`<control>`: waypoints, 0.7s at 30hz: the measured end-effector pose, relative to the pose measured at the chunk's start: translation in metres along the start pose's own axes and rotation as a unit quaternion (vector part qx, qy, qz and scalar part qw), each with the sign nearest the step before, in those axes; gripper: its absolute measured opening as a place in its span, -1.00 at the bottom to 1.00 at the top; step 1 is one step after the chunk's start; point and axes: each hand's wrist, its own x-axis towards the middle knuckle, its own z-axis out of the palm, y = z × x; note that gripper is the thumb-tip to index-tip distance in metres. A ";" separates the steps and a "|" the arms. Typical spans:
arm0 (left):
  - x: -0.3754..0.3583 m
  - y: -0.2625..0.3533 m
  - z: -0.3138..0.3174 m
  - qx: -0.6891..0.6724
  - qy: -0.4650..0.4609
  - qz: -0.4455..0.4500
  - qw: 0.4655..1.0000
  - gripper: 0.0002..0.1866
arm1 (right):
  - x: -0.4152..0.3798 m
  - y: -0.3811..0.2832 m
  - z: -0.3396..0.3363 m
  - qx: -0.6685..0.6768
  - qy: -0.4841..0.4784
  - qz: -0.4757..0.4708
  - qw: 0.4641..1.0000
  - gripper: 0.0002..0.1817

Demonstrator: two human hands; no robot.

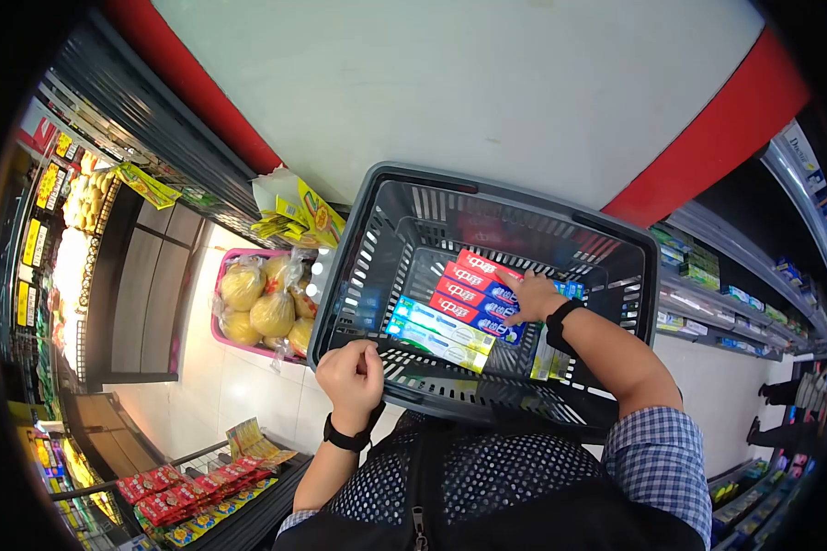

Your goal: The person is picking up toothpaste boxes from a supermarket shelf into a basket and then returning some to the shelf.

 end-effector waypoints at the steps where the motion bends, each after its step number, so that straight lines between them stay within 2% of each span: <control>1: -0.001 -0.001 0.000 0.003 0.004 0.000 1.000 -0.96 | 0.000 0.000 0.001 -0.002 0.000 -0.002 1.000 0.24; 4: -0.001 -0.001 -0.001 0.004 0.011 -0.004 1.000 -0.96 | -0.004 -0.007 0.000 0.019 -0.014 0.004 1.000 0.26; 6: 0.001 -0.001 -0.001 0.004 0.013 -0.001 1.000 -0.96 | -0.010 -0.022 -0.001 -0.034 -0.006 0.056 0.998 0.32; 7: 0.002 -0.001 -0.002 0.003 0.010 0.004 1.000 -0.96 | -0.008 -0.029 -0.002 -0.024 -0.041 0.078 0.996 0.38; 10: 0.003 -0.001 -0.001 -0.001 0.011 0.006 1.000 -0.96 | -0.004 -0.040 0.001 -0.078 -0.032 0.062 0.994 0.42; 15: 0.002 -0.001 -0.001 -0.003 0.002 -0.001 1.000 -0.96 | -0.009 -0.044 -0.002 -0.028 -0.051 0.061 0.996 0.37; 17: 0.003 0.000 -0.001 0.001 0.003 -0.004 1.000 -0.96 | -0.015 -0.054 0.006 -0.094 0.035 -0.006 0.995 0.23; 18: 0.003 0.000 -0.001 -0.002 0.007 -0.001 1.000 -0.96 | -0.014 -0.062 0.011 -0.094 0.034 -0.007 0.995 0.23; 20: 0.003 0.000 0.000 -0.003 0.010 0.000 1.000 -0.96 | -0.008 -0.085 0.021 -0.014 0.067 -0.201 0.977 0.09; 21: 0.004 -0.001 0.000 -0.003 0.011 0.007 1.000 -0.96 | -0.011 -0.100 0.017 0.014 0.023 -0.205 0.978 0.03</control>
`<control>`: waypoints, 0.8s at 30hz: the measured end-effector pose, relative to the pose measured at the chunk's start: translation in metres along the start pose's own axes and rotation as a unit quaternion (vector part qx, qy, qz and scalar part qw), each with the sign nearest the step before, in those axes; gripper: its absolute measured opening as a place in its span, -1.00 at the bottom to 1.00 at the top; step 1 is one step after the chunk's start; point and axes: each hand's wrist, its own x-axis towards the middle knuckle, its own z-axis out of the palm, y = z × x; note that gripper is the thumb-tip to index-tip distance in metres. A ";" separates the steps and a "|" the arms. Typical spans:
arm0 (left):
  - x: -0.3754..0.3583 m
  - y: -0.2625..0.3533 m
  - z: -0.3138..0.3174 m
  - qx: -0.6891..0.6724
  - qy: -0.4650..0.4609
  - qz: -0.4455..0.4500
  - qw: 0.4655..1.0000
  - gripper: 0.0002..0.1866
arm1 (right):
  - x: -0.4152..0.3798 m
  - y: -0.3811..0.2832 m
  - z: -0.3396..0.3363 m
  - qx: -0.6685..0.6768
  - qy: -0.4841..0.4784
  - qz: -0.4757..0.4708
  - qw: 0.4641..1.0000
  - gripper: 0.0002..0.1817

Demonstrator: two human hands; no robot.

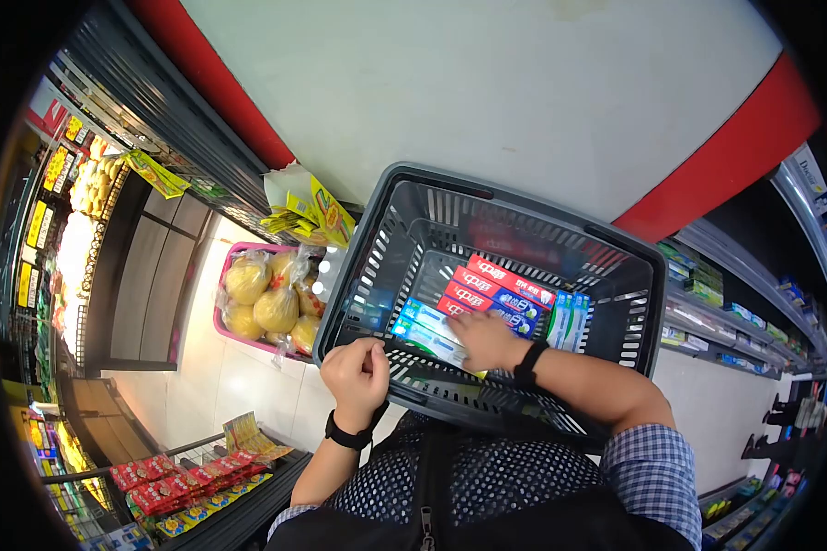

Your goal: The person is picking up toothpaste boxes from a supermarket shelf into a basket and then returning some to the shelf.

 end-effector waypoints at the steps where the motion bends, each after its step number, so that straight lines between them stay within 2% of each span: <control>1: 0.001 0.000 0.000 0.000 0.001 0.008 1.000 -0.96 | 0.004 -0.016 -0.005 0.037 -0.037 -0.002 0.999 -0.03; 3: 0.000 0.001 -0.001 0.004 -0.005 -0.002 1.000 -0.96 | 0.015 -0.035 -0.001 0.036 -0.028 0.026 0.999 -0.01; 6: -0.002 0.001 -0.002 0.005 -0.010 -0.014 1.000 -0.96 | 0.040 -0.043 0.009 -0.030 0.073 0.064 0.995 0.00; 11: -0.002 0.000 -0.001 0.001 0.001 -0.008 1.000 -0.95 | 0.064 -0.046 0.014 -0.055 0.102 0.069 0.991 0.05; 13: -0.002 0.000 -0.001 0.000 0.003 -0.007 1.000 -0.95 | 0.067 -0.046 0.015 -0.055 0.095 0.037 0.993 0.04; 17: -0.003 0.000 -0.002 -0.004 0.012 -0.002 1.000 -0.96 | 0.058 -0.052 0.001 0.029 0.098 0.061 0.993 0.00; 19: -0.002 0.000 -0.002 -0.007 0.005 -0.004 1.000 -0.95 | 0.046 -0.057 -0.018 0.051 0.094 0.067 0.992 0.06; 21: -0.001 0.000 -0.002 -0.005 0.009 0.003 1.000 -0.95 | 0.038 -0.053 -0.038 0.151 0.108 0.048 0.981 0.14; 24: -0.001 0.000 0.000 -0.009 0.011 0.006 1.000 -0.95 | 0.045 -0.046 -0.048 0.176 0.137 0.057 0.973 0.22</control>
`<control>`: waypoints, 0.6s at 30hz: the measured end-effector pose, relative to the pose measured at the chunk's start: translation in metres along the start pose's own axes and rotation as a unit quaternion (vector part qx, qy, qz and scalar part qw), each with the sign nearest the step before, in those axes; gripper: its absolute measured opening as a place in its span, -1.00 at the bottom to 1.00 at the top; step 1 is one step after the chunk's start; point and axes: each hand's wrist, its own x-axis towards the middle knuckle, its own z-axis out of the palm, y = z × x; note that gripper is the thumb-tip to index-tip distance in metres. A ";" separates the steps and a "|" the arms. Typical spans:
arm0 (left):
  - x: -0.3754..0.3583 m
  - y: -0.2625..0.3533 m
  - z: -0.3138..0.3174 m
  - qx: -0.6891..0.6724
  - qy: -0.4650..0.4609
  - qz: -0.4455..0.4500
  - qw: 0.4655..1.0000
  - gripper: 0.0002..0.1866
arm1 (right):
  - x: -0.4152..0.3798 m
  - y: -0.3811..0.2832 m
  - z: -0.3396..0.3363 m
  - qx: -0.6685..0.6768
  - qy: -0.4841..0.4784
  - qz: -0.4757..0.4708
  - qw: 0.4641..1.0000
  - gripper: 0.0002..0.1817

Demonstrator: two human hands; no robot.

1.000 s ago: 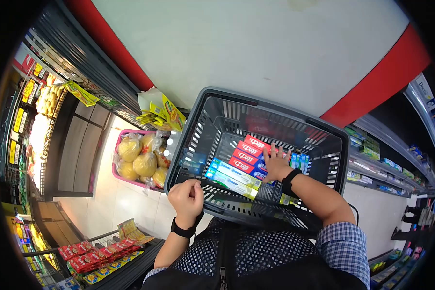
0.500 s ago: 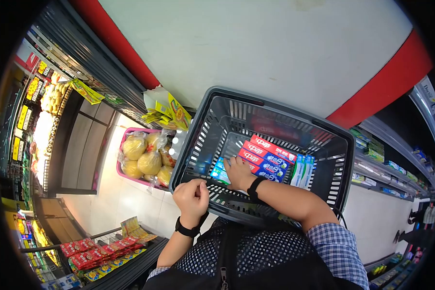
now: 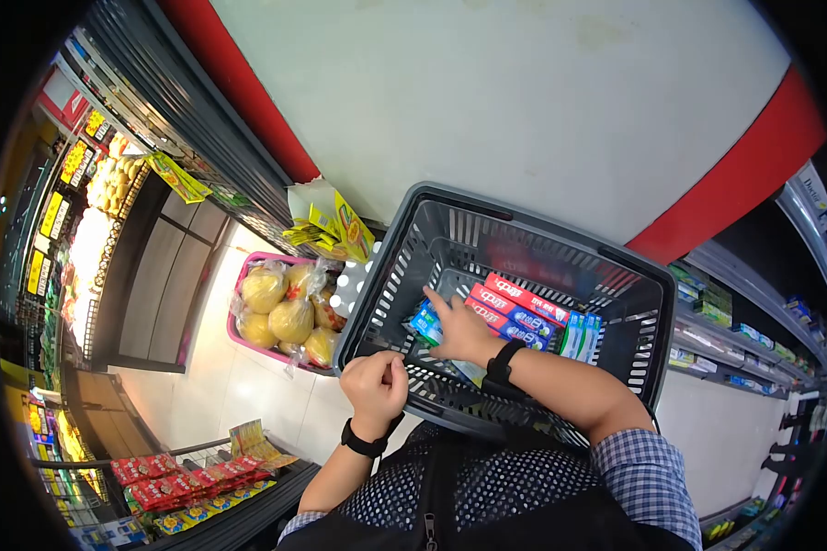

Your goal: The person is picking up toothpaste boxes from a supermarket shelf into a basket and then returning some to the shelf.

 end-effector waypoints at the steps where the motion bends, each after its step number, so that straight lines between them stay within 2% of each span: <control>1: 0.000 0.001 0.000 -0.001 0.001 -0.002 1.000 -0.95 | 0.003 0.001 -0.001 0.022 0.012 0.006 1.000 0.23; 7: -0.001 -0.001 -0.001 -0.003 -0.005 -0.011 1.000 -0.94 | 0.011 0.016 -0.011 0.069 0.054 0.013 0.996 0.23; 9: 0.000 0.001 0.000 -0.002 0.003 -0.007 1.000 -0.94 | 0.018 0.026 -0.008 0.133 0.141 0.031 0.981 0.21; 10: 0.000 0.001 0.000 -0.002 0.003 -0.007 1.000 -0.94 | 0.021 0.028 -0.011 0.170 0.139 0.070 0.973 0.20; 11: 0.000 0.000 0.000 -0.002 0.003 -0.007 1.000 -0.94 | 0.024 0.030 -0.009 0.170 0.140 0.069 0.973 0.20; 13: 0.000 -0.001 0.001 -0.002 0.004 -0.004 1.000 -0.95 | 0.036 0.041 0.001 0.227 0.193 0.116 0.947 0.21; 14: 0.000 -0.001 0.001 0.000 0.003 -0.005 1.000 -0.95 | 0.046 0.046 0.007 0.209 0.203 0.133 0.947 0.14; 17: 0.001 0.000 0.002 -0.001 0.000 -0.004 1.000 -0.95 | 0.072 0.047 0.022 0.259 0.156 0.173 0.937 0.05; 18: 0.002 0.001 0.001 -0.002 0.001 -0.005 1.000 -0.95 | 0.067 0.035 0.023 0.174 0.127 0.175 0.961 0.00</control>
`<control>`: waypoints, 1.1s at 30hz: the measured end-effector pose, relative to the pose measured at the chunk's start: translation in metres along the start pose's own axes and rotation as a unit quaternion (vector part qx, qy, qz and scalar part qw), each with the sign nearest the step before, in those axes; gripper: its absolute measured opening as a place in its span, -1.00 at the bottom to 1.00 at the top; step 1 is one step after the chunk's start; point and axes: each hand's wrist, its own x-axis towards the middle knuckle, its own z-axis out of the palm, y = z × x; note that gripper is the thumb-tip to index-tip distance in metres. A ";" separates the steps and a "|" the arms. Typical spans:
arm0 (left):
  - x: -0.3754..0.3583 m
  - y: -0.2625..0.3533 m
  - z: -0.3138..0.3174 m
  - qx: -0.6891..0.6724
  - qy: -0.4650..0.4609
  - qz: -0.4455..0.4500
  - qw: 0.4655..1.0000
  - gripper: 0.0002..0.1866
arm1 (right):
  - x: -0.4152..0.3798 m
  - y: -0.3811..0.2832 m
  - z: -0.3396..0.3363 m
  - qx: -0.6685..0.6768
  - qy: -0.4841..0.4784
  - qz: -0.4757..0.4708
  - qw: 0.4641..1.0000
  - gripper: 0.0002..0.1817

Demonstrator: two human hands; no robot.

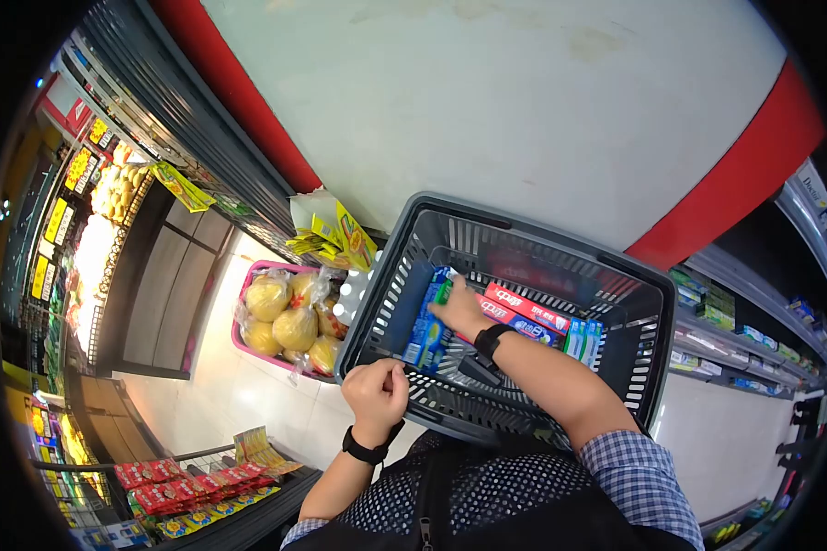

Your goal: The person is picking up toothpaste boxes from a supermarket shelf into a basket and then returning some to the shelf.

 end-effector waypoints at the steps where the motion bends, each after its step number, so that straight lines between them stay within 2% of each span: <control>1: -0.001 0.000 -0.001 0.002 0.000 0.003 1.000 -0.95 | -0.007 -0.001 0.002 -0.025 -0.030 -0.014 0.999 0.00; 4: -0.002 -0.001 -0.004 0.015 -0.025 -0.010 1.000 -0.95 | -0.021 0.016 -0.008 -0.043 -0.049 -0.116 0.991 -0.11; 5: -0.002 -0.001 -0.003 0.015 -0.020 -0.006 1.000 -0.95 | -0.020 0.027 -0.014 -0.044 -0.050 -0.116 0.991 -0.11; 7: -0.003 -0.001 -0.003 0.012 -0.012 -0.001 1.000 -0.95 | -0.022 0.042 -0.032 -0.132 -0.005 -0.205 0.970 -0.18; 9: -0.002 -0.001 -0.002 0.009 -0.011 -0.001 1.000 -0.95 | -0.032 0.051 -0.064 -0.240 0.016 -0.197 0.951 -0.23; 10: -0.001 -0.001 -0.002 0.008 -0.011 0.004 1.000 -0.95 | -0.040 0.053 -0.083 -0.297 -0.017 -0.150 0.943 -0.04; 11: -0.001 -0.001 -0.002 0.005 -0.012 0.003 1.000 -0.95 | -0.045 0.059 -0.094 -0.299 -0.017 -0.147 0.943 -0.04; 13: 0.000 -0.002 -0.002 0.002 -0.014 0.008 1.000 -0.95 | -0.057 0.074 -0.109 -0.398 -0.112 -0.070 0.908 0.22; 14: 0.000 -0.002 -0.002 0.004 -0.015 0.005 1.000 -0.95 | -0.057 0.096 -0.104 -0.396 -0.112 -0.081 0.908 0.39; 23: -0.002 -0.001 -0.003 0.012 -0.023 0.006 1.000 -0.95 | -0.069 0.074 -0.096 -0.413 -0.141 -0.029 0.899 0.38; 27: -0.004 -0.001 -0.004 0.007 -0.023 -0.016 1.000 -0.96 | -0.083 0.065 -0.094 -0.399 -0.150 0.000 0.904 0.35; 29: -0.007 0.000 -0.004 0.009 -0.017 -0.023 1.000 -0.96 | -0.091 0.065 -0.085 -0.363 -0.124 0.019 0.924 0.34; 30: -0.010 -0.002 -0.003 -0.003 -0.008 -0.004 1.000 -0.97 | -0.093 0.077 -0.074 -0.350 -0.098 0.006 0.932 0.30; 31: -0.009 -0.007 -0.004 0.001 0.014 0.020 1.000 -0.97 | -0.099 0.094 -0.064 -0.321 -0.020 -0.110 0.941 0.24; 32: -0.014 -0.007 -0.005 0.001 -0.002 0.004 1.000 -0.97 | -0.101 0.110 -0.059 -0.274 0.019 -0.156 0.949 0.18; 33: -0.016 -0.008 -0.003 -0.008 0.017 0.000 1.000 -0.97 | -0.101 0.095 -0.067 -0.285 -0.023 -0.162 0.945 0.14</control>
